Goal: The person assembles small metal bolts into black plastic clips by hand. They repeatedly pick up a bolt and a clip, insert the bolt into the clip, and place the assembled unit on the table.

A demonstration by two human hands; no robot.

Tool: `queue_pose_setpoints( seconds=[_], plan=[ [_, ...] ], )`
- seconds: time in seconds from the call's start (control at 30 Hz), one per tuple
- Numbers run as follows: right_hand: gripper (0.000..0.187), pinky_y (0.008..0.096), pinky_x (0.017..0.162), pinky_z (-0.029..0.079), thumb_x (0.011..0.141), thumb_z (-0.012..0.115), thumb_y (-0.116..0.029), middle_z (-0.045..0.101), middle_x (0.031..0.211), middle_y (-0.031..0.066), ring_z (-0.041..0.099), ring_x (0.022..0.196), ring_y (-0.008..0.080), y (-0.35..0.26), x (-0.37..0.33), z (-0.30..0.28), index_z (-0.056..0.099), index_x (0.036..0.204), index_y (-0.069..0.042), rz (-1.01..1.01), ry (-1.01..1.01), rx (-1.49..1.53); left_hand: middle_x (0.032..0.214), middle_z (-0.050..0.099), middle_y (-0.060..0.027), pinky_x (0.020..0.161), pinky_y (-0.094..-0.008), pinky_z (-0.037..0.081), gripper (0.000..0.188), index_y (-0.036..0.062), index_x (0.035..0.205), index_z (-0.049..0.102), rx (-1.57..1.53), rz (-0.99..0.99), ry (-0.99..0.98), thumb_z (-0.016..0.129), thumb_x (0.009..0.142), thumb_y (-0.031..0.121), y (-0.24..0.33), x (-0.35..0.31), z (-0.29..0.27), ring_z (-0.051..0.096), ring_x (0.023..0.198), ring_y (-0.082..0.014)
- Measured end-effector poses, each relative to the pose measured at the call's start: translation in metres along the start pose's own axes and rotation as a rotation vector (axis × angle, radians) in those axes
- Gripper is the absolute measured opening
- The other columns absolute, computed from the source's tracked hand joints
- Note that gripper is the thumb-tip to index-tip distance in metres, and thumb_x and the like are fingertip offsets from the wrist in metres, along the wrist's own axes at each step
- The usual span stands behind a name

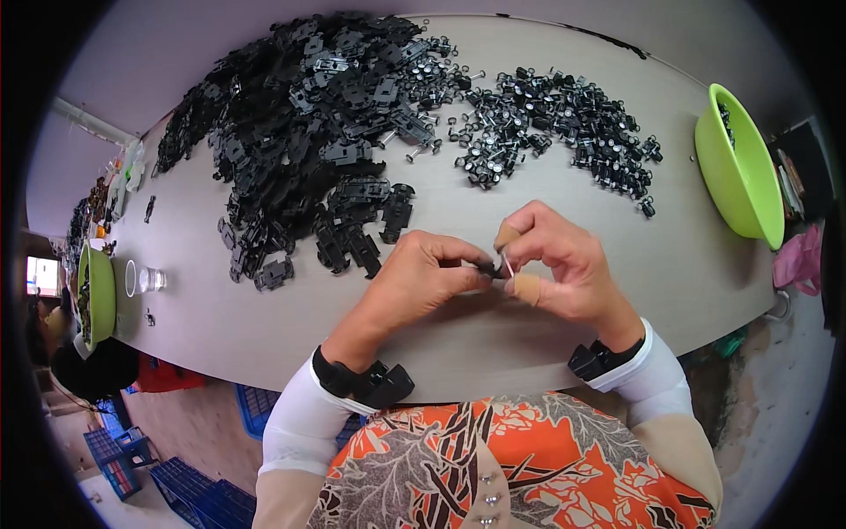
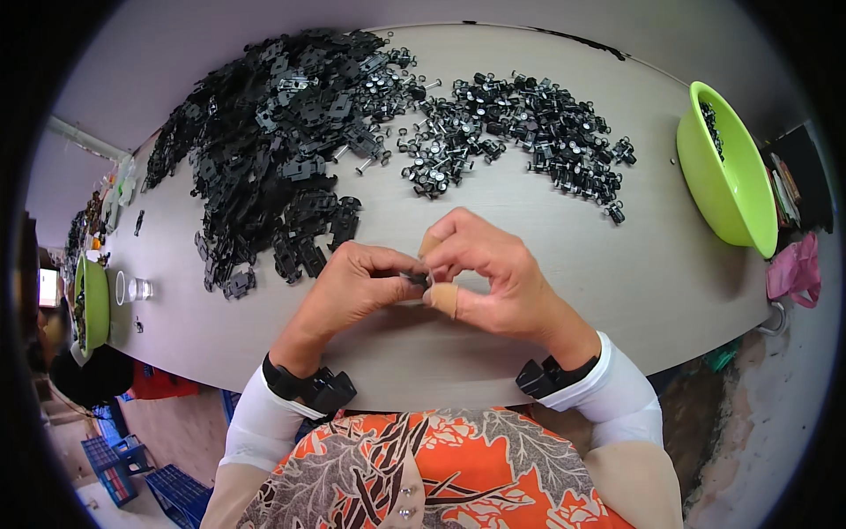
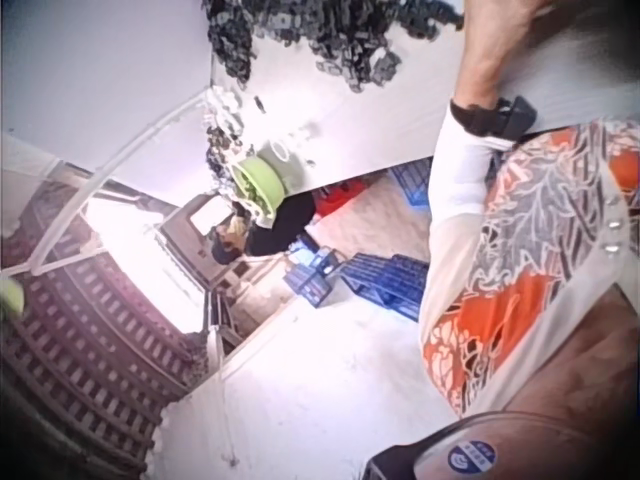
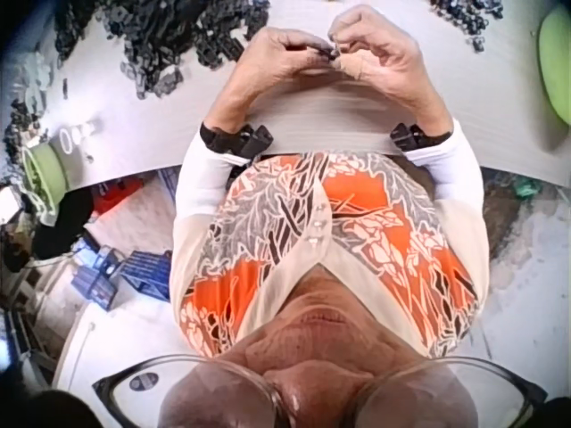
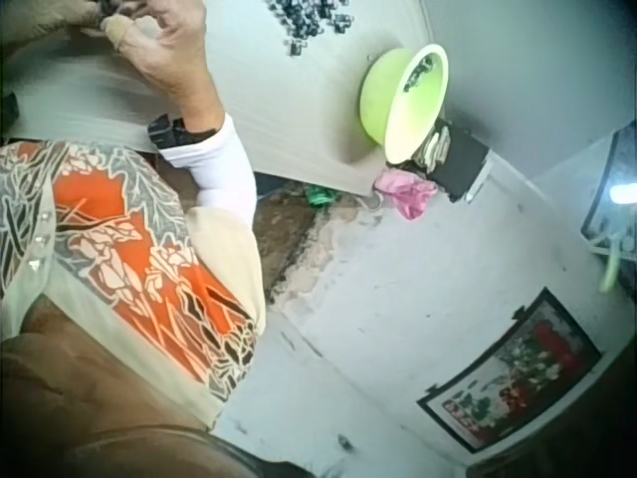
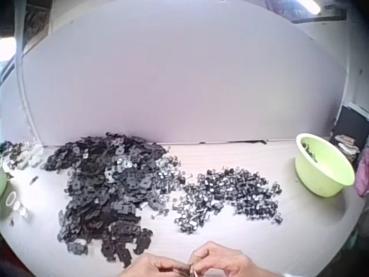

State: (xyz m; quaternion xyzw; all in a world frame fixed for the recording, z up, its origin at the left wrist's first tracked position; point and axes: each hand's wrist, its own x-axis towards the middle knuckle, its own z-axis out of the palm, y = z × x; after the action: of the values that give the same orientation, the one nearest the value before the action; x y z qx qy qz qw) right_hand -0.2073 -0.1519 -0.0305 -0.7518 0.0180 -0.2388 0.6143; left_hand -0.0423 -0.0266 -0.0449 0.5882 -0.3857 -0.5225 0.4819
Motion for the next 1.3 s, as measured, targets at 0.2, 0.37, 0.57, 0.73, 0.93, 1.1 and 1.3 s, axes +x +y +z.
queue_pose_setpoints(
  seconds=[0.2, 0.37, 0.57, 0.73, 0.93, 1.1, 1.3],
  plan=[
    [0.019, 0.0255, 0.071, 0.05, 0.076, 0.067, 0.006, 0.056, 0.098, 0.0084, 0.057, 0.08, 0.0123, 0.0, 0.0, 0.002, 0.062, 0.093, 0.001, -0.089, -0.055, -0.111, 0.09, 0.066, -0.0087, 0.073, -0.0277, 0.055, 0.034, -0.0018, 0.118, 0.051, -0.436, -0.128, -0.198, 0.056, 0.085, 0.006, 0.013, -0.005, -0.005, 0.066, 0.08, -0.016],
    [0.022, 0.024, 0.071, 0.049, 0.078, 0.068, 0.004, 0.055, 0.103, 0.0093, 0.057, 0.08, 0.0107, -0.001, -0.002, -0.001, 0.061, 0.098, 0.0, 0.023, 0.003, 0.1, 0.088, 0.066, -0.0119, 0.062, -0.0254, 0.053, 0.023, 0.0023, 0.103, 0.049, -0.517, -0.028, -0.169, 0.064, 0.087, 0.009, 0.001, -0.001, -0.003, 0.065, 0.07, -0.015],
    [0.025, 0.0261, 0.072, 0.048, 0.074, 0.069, 0.005, 0.059, 0.101, 0.0097, 0.057, 0.081, 0.0133, -0.006, 0.0, -0.016, 0.06, 0.096, -0.001, -0.075, 0.119, -0.217, 0.081, 0.067, -0.009, 0.048, -0.0199, 0.045, 0.035, 0.0023, 0.11, 0.053, -0.491, -0.149, -0.052, 0.07, 0.08, 0.003, 0.007, -0.002, -0.005, 0.061, 0.057, -0.0109],
    [0.039, 0.034, 0.07, 0.05, 0.061, 0.074, 0.005, 0.061, 0.095, 0.0071, 0.059, 0.084, 0.0284, 0.002, 0.004, 0.004, 0.06, 0.097, -0.004, -0.272, 0.003, -0.597, 0.079, 0.066, -0.0065, 0.048, -0.0195, 0.044, 0.025, 0.0009, 0.098, 0.06, -0.562, -0.217, -0.081, 0.073, 0.078, 0.006, 0.001, 0.0, -0.006, 0.06, 0.057, -0.0095],
    [0.041, 0.0352, 0.07, 0.051, 0.061, 0.072, 0.007, 0.061, 0.094, 0.0089, 0.06, 0.087, 0.028, -0.003, 0.003, 0.005, 0.059, 0.099, -0.003, -0.268, 0.086, -0.517, 0.08, 0.065, -0.0037, 0.047, -0.0177, 0.044, 0.023, 0.001, 0.094, 0.062, -0.607, -0.179, -0.114, 0.075, 0.076, 0.006, -0.002, 0.0, -0.006, 0.057, 0.057, -0.0065],
    [0.04, 0.0342, 0.067, 0.051, 0.06, 0.069, 0.011, 0.06, 0.09, 0.009, 0.061, 0.083, 0.0275, 0.001, 0.003, 0.008, 0.06, 0.097, -0.002, -0.306, 0.045, -0.575, 0.081, 0.065, -0.0031, 0.048, -0.0161, 0.042, 0.021, 0.0007, 0.092, 0.063, -0.607, -0.158, -0.111, 0.075, 0.075, 0.004, -0.001, -0.001, -0.006, 0.055, 0.058, -0.0047],
    [0.039, 0.0334, 0.065, 0.05, 0.06, 0.069, 0.011, 0.058, 0.087, 0.0089, 0.06, 0.08, 0.0268, 0.006, -0.001, 0.015, 0.06, 0.095, -0.002, -0.348, 0.022, -0.482, 0.079, 0.064, -0.0033, 0.047, -0.0161, 0.041, 0.021, 0.0001, 0.091, 0.064, -0.677, -0.177, -0.139, 0.075, 0.073, 0.002, -0.002, -0.006, -0.007, 0.055, 0.058, -0.0044]
  ],
)
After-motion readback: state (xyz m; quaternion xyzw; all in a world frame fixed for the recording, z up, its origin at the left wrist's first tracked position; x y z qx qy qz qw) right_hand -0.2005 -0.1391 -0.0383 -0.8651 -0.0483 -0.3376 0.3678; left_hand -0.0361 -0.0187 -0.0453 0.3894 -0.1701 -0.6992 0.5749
